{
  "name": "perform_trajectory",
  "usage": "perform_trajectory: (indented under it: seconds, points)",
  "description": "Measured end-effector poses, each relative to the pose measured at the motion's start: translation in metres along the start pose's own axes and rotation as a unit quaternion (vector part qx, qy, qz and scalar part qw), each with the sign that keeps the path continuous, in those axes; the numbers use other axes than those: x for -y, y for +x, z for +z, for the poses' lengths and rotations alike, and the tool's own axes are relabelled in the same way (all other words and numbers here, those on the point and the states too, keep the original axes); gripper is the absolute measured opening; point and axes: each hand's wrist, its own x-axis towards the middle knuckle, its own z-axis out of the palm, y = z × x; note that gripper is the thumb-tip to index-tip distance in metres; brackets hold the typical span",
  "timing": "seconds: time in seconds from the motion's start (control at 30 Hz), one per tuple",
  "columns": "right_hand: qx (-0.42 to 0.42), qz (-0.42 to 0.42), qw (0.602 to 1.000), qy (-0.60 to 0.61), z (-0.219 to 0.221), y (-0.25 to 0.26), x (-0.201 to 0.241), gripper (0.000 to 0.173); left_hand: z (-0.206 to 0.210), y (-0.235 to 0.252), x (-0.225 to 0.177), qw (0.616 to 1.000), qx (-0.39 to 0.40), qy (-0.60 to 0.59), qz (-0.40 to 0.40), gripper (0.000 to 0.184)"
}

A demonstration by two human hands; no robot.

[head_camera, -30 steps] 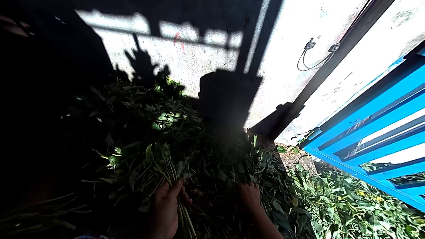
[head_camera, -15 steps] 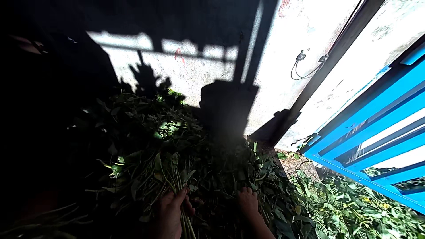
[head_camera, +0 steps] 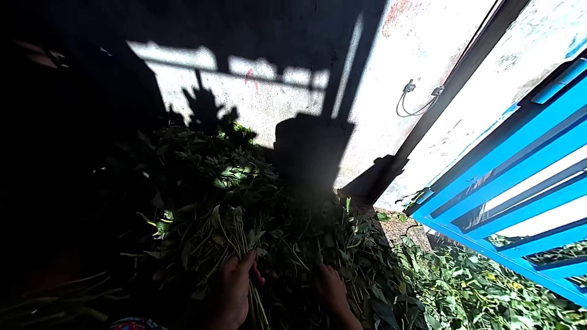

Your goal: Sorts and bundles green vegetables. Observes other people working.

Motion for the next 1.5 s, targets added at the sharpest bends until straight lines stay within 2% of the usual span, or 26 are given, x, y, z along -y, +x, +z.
perform_trajectory:
  seconds: [0.1, 0.17, 0.23, 0.37, 0.5, 0.67, 0.73, 0.8, 0.9, 1.07, 1.2, 1.33, 1.4, 1.5]
  points:
    - [-0.039, -0.026, 0.996, 0.079, 0.003, -0.018, 0.017, 0.034, -0.001, 0.000, 0.001, 1.000, 0.003, 0.008, 0.015, 0.015]
    - [-0.097, -0.071, 0.980, 0.157, 0.004, -0.033, 0.038, 0.034, 0.000, -0.001, 0.003, 0.999, 0.012, 0.018, 0.031, 0.013]
    - [-0.146, -0.101, 0.960, 0.218, 0.007, -0.048, 0.062, 0.028, 0.000, -0.001, 0.006, 0.998, 0.026, 0.025, 0.052, 0.011]
    - [-0.161, -0.141, 0.917, 0.338, 0.009, -0.072, 0.100, 0.021, -0.001, -0.001, 0.012, 0.989, 0.064, 0.064, 0.116, 0.009]
    - [-0.086, -0.155, 0.878, 0.445, 0.008, -0.084, 0.113, 0.020, -0.005, 0.003, 0.017, 0.981, 0.094, 0.105, 0.135, 0.015]
    - [-0.023, -0.133, 0.864, 0.485, 0.005, -0.086, 0.112, 0.012, -0.007, 0.001, 0.014, 0.977, 0.117, 0.114, 0.136, 0.018]
    - [0.005, -0.106, 0.858, 0.502, 0.002, -0.086, 0.112, 0.015, -0.006, -0.001, 0.015, 0.980, 0.085, 0.115, 0.140, 0.022]
    - [0.025, -0.068, 0.844, 0.531, -0.001, -0.086, 0.114, 0.022, -0.005, -0.002, 0.016, 0.980, 0.015, 0.104, 0.167, 0.030]
    - [0.030, -0.019, 0.821, 0.569, -0.001, -0.085, 0.116, 0.022, -0.005, -0.001, 0.011, 0.973, -0.049, 0.096, 0.204, 0.035]
    - [0.035, -0.039, 0.796, 0.603, 0.004, -0.088, 0.120, 0.019, -0.010, 0.003, 0.014, 0.969, 0.031, 0.165, 0.180, 0.027]
    - [0.100, -0.046, 0.786, 0.608, 0.000, -0.091, 0.120, 0.025, -0.013, 0.010, 0.021, 0.959, 0.045, 0.210, 0.183, 0.014]
    - [0.145, 0.016, 0.750, 0.645, -0.005, -0.093, 0.124, 0.031, -0.014, 0.011, 0.017, 0.963, 0.057, 0.220, 0.144, 0.015]
    - [0.156, 0.011, 0.742, 0.653, -0.005, -0.092, 0.124, 0.037, -0.015, 0.012, 0.017, 0.961, 0.071, 0.237, 0.123, 0.019]
    - [0.139, 0.004, 0.732, 0.667, -0.002, -0.091, 0.124, 0.037, -0.016, 0.013, 0.017, 0.959, 0.084, 0.248, 0.106, 0.020]
